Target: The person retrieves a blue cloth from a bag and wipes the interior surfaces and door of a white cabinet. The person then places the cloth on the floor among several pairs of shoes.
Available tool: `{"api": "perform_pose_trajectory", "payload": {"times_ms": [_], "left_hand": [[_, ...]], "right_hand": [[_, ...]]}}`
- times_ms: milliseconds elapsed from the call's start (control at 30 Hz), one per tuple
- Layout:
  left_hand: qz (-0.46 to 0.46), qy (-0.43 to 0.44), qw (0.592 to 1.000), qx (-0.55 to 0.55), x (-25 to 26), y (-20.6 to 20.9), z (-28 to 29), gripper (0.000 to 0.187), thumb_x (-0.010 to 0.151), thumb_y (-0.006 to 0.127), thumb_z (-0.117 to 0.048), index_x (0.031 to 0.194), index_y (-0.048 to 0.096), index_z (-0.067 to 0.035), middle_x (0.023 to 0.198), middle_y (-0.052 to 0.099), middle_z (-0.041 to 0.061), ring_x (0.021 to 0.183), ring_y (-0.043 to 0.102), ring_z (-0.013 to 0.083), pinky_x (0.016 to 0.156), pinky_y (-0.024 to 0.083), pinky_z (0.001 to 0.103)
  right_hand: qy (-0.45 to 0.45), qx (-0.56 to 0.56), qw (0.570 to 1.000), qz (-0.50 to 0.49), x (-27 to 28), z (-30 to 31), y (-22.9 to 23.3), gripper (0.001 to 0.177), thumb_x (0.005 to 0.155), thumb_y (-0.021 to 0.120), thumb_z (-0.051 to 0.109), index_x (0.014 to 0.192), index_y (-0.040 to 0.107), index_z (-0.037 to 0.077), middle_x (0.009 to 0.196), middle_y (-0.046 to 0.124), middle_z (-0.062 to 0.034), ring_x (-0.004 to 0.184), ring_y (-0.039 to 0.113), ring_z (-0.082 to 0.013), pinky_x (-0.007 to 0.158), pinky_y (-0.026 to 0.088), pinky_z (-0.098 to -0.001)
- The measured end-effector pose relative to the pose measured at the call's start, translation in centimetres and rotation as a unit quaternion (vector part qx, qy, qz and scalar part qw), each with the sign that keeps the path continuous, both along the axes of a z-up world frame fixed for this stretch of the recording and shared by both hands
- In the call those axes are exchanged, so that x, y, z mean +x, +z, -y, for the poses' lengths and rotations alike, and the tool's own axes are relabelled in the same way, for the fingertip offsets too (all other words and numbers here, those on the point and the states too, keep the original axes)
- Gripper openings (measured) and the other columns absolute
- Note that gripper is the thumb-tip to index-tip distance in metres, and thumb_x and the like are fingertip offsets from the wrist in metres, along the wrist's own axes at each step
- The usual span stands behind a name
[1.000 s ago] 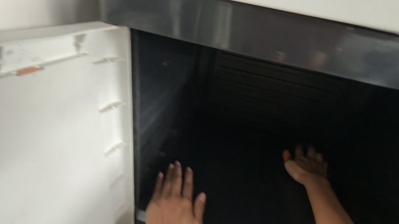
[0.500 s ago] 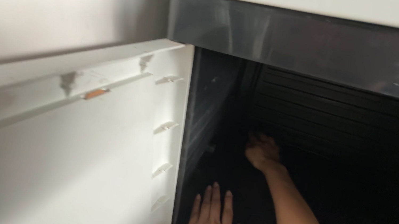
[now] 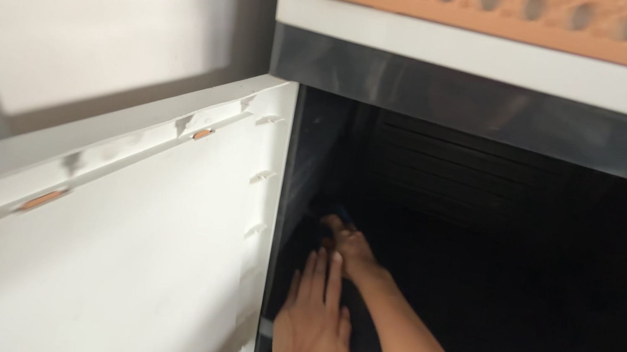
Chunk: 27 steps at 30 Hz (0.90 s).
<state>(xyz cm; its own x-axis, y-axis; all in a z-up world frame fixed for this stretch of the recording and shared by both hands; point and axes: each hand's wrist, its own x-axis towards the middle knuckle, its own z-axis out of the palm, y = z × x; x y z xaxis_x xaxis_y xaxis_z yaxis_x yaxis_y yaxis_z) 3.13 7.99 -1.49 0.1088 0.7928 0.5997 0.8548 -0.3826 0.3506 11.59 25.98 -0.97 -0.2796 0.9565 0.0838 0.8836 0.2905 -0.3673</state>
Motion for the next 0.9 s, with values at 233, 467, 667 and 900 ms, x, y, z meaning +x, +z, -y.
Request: {"api": "perform_pose_trajectory", "payload": {"times_ms": [233, 467, 667, 900], "left_hand": [[0.149, -0.090, 0.983, 0.062, -1.7, -0.3, 10.1, 0.079, 0.063, 0.054, 0.001, 0.140, 0.041, 0.009, 0.156, 0.038, 0.027, 0.151, 0.029, 0.0435, 0.124, 0.025, 0.050], [0.165, -0.086, 0.975, 0.120, -6.7, -6.9, 13.8, 0.082, 0.054, 0.054, -0.002, 0.135, 0.045, 0.011, 0.149, 0.044, 0.031, 0.144, 0.037, 0.0482, 0.119, 0.030, 0.053], [0.171, -0.101, 0.973, 0.119, -8.5, -15.2, 12.5, 0.071, 0.070, 0.065, -0.012, 0.136, 0.049, 0.009, 0.150, 0.042, 0.033, 0.144, 0.036, 0.0514, 0.116, 0.032, 0.057], [0.137, 0.014, 0.972, 0.190, -8.7, -25.4, 7.3, 0.047, 0.080, 0.074, -0.021, 0.123, 0.065, -0.004, 0.136, 0.060, 0.025, 0.136, 0.051, 0.0419, 0.117, 0.031, 0.060]], "right_hand": [[0.081, -0.018, 0.990, -0.117, 0.5, 16.4, 3.6, 0.034, 0.100, 0.060, 0.012, 0.132, 0.062, 0.021, 0.131, 0.071, -0.0101, 0.120, 0.069, -0.0274, 0.104, 0.057, -0.0375], [0.058, -0.100, 0.989, -0.097, 7.5, 23.5, 6.1, 0.062, 0.084, 0.059, -0.010, 0.138, 0.055, 0.021, 0.137, 0.063, -0.0048, 0.125, 0.067, -0.0215, 0.102, 0.058, -0.0299], [-0.163, -0.068, 0.983, -0.040, 8.3, 18.5, 6.3, 0.063, 0.096, 0.057, 0.003, 0.153, 0.040, 0.024, 0.130, 0.066, -0.0174, 0.115, 0.072, -0.0279, 0.092, 0.064, -0.0360], [-0.174, -0.033, 0.964, -0.201, -1.9, 8.6, 2.4, 0.055, 0.100, 0.062, 0.020, 0.151, 0.043, 0.021, 0.133, 0.064, -0.0197, 0.118, 0.067, -0.0321, 0.099, 0.058, -0.0389]]}}
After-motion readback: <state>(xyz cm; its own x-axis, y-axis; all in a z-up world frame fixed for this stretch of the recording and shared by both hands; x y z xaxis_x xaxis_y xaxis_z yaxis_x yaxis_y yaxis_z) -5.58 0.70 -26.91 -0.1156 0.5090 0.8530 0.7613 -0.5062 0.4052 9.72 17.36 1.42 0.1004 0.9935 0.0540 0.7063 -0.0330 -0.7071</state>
